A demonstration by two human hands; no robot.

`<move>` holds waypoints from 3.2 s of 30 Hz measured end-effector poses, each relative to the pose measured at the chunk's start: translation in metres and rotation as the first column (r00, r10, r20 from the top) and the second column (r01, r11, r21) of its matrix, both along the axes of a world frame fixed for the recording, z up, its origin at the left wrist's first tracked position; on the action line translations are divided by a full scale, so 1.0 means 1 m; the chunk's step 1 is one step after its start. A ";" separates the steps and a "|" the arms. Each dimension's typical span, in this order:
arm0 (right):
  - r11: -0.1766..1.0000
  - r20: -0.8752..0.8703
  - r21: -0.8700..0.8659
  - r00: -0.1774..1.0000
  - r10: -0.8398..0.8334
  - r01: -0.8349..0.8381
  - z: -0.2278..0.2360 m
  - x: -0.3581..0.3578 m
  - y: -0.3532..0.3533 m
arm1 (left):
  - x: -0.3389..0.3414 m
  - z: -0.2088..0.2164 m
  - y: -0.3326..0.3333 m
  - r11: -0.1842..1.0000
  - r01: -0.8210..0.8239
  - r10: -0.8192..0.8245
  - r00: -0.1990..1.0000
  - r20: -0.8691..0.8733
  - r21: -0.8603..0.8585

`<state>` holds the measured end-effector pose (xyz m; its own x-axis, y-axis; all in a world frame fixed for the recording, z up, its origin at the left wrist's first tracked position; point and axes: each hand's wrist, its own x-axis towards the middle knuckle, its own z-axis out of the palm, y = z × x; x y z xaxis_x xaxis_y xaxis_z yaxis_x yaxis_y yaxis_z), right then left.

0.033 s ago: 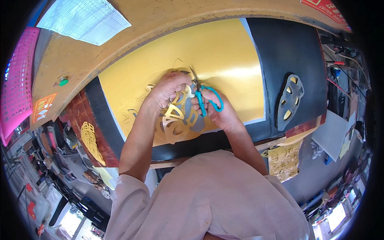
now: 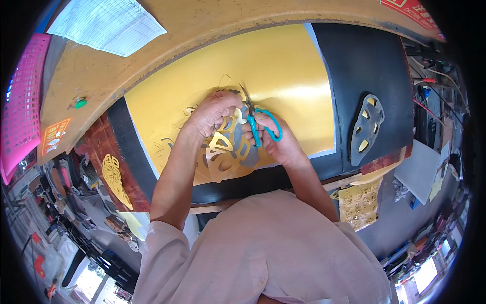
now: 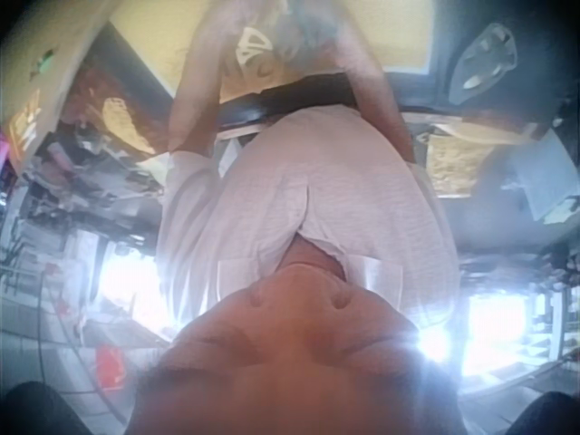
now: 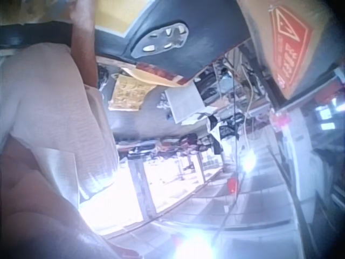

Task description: The person operates a die-cutting machine to cut a design into a yellow vinyl sheet. They then use scissors to trim and remove excess vinyl around the cut characters, refining the edges of the letters.

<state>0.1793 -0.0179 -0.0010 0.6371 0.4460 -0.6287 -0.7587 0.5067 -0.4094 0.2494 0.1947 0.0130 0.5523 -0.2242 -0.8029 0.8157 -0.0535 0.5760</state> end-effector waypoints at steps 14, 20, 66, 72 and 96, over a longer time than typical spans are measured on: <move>0.991 0.031 -0.127 0.999 0.041 -0.037 0.005 0.003 0.001 | -0.005 0.002 -0.001 0.999 -0.034 0.033 0.999 0.040 0.020; 0.984 0.036 -0.173 0.998 0.051 -0.044 0.008 0.002 0.000 | -0.005 0.004 -0.001 1.000 -0.023 0.022 0.998 0.065 0.019; 0.856 0.048 -0.268 0.881 0.470 -0.442 0.005 0.067 -0.039 | -0.004 0.000 0.001 1.000 -0.008 0.006 0.998 0.066 0.029; 0.802 0.050 -0.240 0.818 0.572 -0.546 0.004 0.086 -0.045 | -0.005 -0.003 0.002 0.999 0.005 -0.008 0.997 0.079 0.036; 0.424 0.623 -0.700 0.200 0.757 0.574 0.279 0.144 -0.019 | -0.103 0.099 0.030 0.974 -0.164 0.221 0.832 0.509 -0.155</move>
